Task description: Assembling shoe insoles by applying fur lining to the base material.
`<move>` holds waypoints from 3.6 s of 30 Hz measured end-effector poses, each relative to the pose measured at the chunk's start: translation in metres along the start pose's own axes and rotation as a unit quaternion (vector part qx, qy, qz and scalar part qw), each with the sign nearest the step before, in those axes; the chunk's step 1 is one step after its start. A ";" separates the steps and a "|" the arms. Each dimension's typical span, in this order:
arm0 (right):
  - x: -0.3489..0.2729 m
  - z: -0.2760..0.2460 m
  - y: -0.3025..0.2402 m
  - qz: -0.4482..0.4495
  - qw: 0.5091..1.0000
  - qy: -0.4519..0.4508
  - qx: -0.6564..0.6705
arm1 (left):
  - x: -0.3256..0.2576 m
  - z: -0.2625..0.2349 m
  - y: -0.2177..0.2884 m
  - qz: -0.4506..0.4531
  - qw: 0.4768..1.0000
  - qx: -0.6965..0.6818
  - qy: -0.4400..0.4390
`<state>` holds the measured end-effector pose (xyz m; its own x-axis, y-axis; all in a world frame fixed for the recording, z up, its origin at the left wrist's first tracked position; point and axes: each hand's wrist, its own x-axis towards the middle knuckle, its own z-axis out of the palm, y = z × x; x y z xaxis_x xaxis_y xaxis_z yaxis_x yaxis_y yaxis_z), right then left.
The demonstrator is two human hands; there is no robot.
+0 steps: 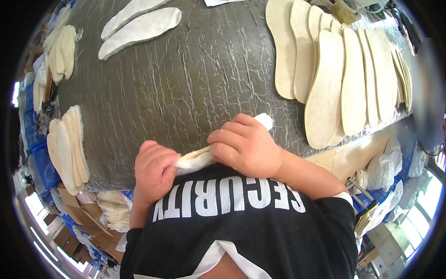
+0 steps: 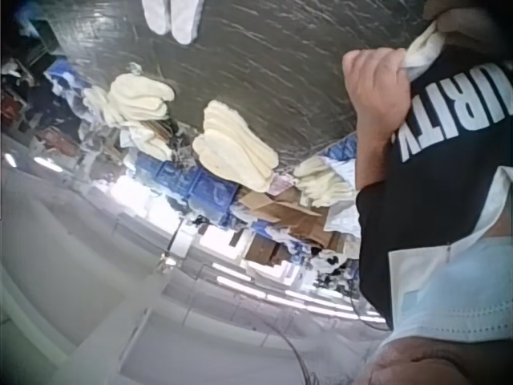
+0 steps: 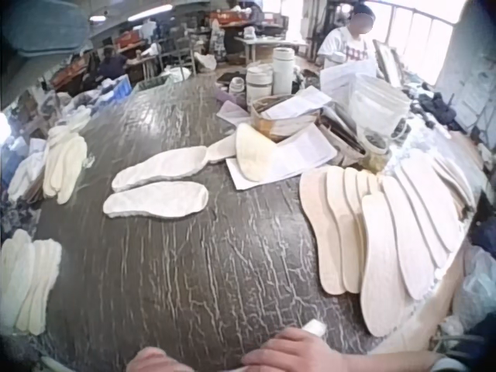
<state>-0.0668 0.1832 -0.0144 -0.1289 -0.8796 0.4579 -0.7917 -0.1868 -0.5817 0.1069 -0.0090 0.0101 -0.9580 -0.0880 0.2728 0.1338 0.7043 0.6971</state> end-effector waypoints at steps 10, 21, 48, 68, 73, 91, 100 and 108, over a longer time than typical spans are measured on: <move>0.002 0.007 0.001 0.025 1.000 -0.012 -0.007 | 0.028 -0.004 0.014 -0.038 0.997 0.014 -0.071; 0.006 -0.004 -0.007 0.168 0.982 -0.043 0.077 | 0.023 0.009 0.006 -0.035 0.998 -0.014 -0.040; 0.002 0.011 -0.002 0.051 0.997 0.001 0.051 | 0.022 0.018 0.011 -0.117 0.991 -0.053 0.023; -0.015 -0.025 0.003 0.166 0.980 -0.063 0.089 | 0.026 0.014 0.007 0.007 0.999 -0.009 -0.049; -0.014 -0.018 0.002 0.142 0.985 -0.030 0.089 | 0.038 0.013 0.017 -0.011 0.996 0.023 -0.086; -0.003 -0.025 -0.003 0.186 0.966 -0.133 0.122 | 0.042 0.015 0.009 0.021 0.994 -0.006 -0.106; 0.040 -0.025 0.020 0.284 0.871 -0.293 0.273 | 0.042 0.026 0.004 0.041 0.990 -0.027 -0.130; 0.038 -0.017 0.012 0.325 0.839 -0.311 0.307 | 0.026 0.038 0.002 0.041 0.995 -0.012 -0.091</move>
<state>-0.0920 0.1546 0.0076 0.0738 -0.9052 -0.4185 -0.1930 0.3987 -0.8965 0.0729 0.0163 -0.0069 -0.9732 0.0996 0.2070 0.2178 0.6873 0.6930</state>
